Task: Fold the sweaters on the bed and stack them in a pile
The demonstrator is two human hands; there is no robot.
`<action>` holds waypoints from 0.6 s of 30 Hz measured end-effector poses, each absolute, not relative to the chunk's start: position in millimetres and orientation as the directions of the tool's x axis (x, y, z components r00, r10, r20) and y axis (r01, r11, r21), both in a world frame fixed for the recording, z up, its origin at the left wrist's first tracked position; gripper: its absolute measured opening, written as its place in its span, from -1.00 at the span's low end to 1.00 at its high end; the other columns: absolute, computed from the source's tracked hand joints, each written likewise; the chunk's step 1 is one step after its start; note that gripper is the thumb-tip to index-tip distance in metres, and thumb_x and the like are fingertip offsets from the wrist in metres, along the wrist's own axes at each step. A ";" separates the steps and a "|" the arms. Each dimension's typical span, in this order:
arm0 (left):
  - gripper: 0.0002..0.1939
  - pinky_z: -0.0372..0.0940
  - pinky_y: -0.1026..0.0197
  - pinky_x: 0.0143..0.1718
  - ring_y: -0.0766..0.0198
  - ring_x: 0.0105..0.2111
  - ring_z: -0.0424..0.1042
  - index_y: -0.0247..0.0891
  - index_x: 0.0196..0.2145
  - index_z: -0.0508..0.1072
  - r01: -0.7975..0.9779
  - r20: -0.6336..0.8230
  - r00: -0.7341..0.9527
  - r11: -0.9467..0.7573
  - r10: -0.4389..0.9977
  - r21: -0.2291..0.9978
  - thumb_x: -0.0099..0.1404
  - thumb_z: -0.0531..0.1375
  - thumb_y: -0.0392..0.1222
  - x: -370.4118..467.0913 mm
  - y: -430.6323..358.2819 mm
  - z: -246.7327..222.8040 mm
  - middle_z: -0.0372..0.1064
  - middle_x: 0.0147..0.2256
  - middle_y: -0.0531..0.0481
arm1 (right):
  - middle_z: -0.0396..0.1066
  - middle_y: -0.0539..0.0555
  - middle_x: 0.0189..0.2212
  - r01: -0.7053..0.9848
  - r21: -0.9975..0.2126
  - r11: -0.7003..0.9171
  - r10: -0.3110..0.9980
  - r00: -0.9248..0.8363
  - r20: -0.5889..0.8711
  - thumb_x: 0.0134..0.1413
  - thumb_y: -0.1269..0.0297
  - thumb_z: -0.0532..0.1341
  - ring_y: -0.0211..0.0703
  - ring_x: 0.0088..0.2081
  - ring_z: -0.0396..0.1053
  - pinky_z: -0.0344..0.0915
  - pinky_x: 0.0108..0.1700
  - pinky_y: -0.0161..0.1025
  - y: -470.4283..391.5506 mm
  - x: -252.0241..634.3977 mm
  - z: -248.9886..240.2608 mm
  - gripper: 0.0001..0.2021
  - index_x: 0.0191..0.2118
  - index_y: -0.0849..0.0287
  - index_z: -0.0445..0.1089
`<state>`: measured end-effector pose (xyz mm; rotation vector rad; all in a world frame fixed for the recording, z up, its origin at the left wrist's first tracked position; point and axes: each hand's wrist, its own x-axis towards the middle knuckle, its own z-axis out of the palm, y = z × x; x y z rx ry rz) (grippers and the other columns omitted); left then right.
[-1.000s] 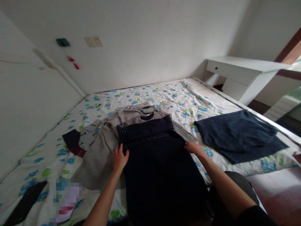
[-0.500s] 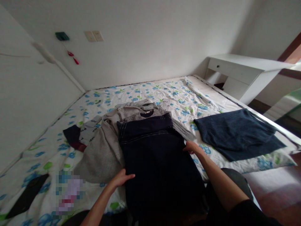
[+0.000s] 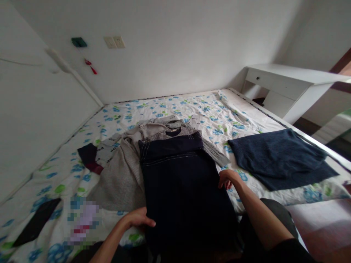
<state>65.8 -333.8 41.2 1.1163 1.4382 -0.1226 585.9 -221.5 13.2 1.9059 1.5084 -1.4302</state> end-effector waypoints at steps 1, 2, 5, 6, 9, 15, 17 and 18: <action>-0.50 0.53 -0.04 -0.31 -0.12 -0.28 0.60 -0.09 -0.43 0.53 0.692 -0.821 0.218 0.510 0.528 0.511 -0.34 0.58 0.05 64.9 -334.4 40.5 0.57 -0.40 -0.06 | 0.66 0.30 -0.39 0.878 -0.273 -0.393 0.485 -0.054 -0.873 -0.18 0.25 0.66 0.13 -0.29 0.71 0.65 -0.29 -0.15 -221.8 585.9 12.4 -0.72 -0.44 0.27 0.62; -0.52 0.53 -0.07 -0.33 -0.16 -0.29 0.61 -0.09 -0.46 0.53 0.719 -0.836 0.212 0.499 0.506 0.485 -0.35 0.58 0.02 62.1 -334.0 40.8 0.57 -0.40 -0.08 | 0.67 0.29 -0.37 0.889 -0.229 -0.395 0.419 -0.047 -0.907 -0.15 0.25 0.65 0.08 -0.27 0.72 0.63 -0.27 -0.20 -221.7 586.0 11.5 -0.73 -0.45 0.26 0.62; -0.54 0.46 -0.07 -0.46 -0.18 -0.39 0.59 -0.10 -0.52 0.53 0.784 -0.900 0.207 0.484 0.384 0.388 -0.38 0.59 0.03 44.1 -324.9 46.4 0.59 -0.42 -0.13 | 0.66 0.24 -0.38 0.904 -0.186 -0.386 0.349 -0.043 -0.936 -0.07 0.24 0.63 -0.02 -0.27 0.70 0.59 -0.27 -0.30 -219.6 587.2 9.1 -0.74 -0.45 0.25 0.61; -0.54 0.43 -0.04 -0.48 -0.15 -0.42 0.58 -0.11 -0.53 0.54 0.799 -0.915 0.217 0.476 0.340 0.367 -0.36 0.59 0.07 36.1 -319.0 49.9 0.60 -0.42 -0.16 | 0.66 0.23 -0.39 0.904 -0.200 -0.379 0.364 -0.053 -0.930 -0.05 0.23 0.63 -0.04 -0.29 0.69 0.58 -0.27 -0.30 -218.0 588.4 8.7 -0.74 -0.45 0.25 0.61; -0.48 0.35 0.12 -0.47 0.03 -0.45 0.54 -0.16 -0.53 0.57 0.774 -0.894 0.240 0.481 0.378 0.412 -0.24 0.57 0.28 11.8 -291.1 63.7 0.61 -0.42 -0.17 | 0.66 0.19 -0.40 0.870 -0.314 -0.380 0.515 -0.083 -0.853 0.02 0.17 0.60 -0.09 -0.34 0.65 0.56 -0.27 -0.30 -207.4 595.5 10.1 -0.72 -0.42 0.25 0.62; -0.46 0.27 0.34 -0.38 0.28 -0.31 0.54 -0.27 -0.06 0.63 0.402 -0.474 -0.133 0.484 0.871 0.777 0.18 0.47 0.18 -8.7 -194.1 89.6 0.68 -0.10 -0.08 | 0.66 0.15 -0.34 0.711 -0.611 -0.348 0.869 -0.001 -0.496 0.32 0.23 0.44 -0.25 -0.37 0.56 0.34 -0.40 -0.45 -147.7 602.3 25.0 -0.79 -0.09 0.28 0.71; -0.46 0.15 0.39 -0.45 0.36 -0.34 0.49 -0.34 0.13 0.56 0.338 -0.393 -0.261 0.465 0.882 0.818 0.32 0.43 0.05 -4.7 -155.8 91.8 0.65 0.05 -0.14 | 0.69 0.17 -0.20 0.509 -0.771 -0.383 0.894 -0.005 -0.448 0.38 0.28 0.40 -0.30 -0.35 0.56 0.28 -0.44 -0.50 -117.8 593.0 28.9 -0.69 0.14 0.26 0.65; -0.45 0.10 0.40 -0.47 0.39 -0.36 0.47 -0.36 0.18 0.54 0.311 -0.364 -0.303 0.453 0.881 0.835 0.35 0.42 0.01 -1.9 -136.8 91.3 0.64 0.09 -0.17 | 0.69 0.19 -0.13 0.390 -0.827 -0.405 0.898 -0.001 -0.440 0.38 0.28 0.40 -0.32 -0.35 0.55 0.27 -0.45 -0.51 -101.8 586.1 29.5 -0.63 0.23 0.25 0.60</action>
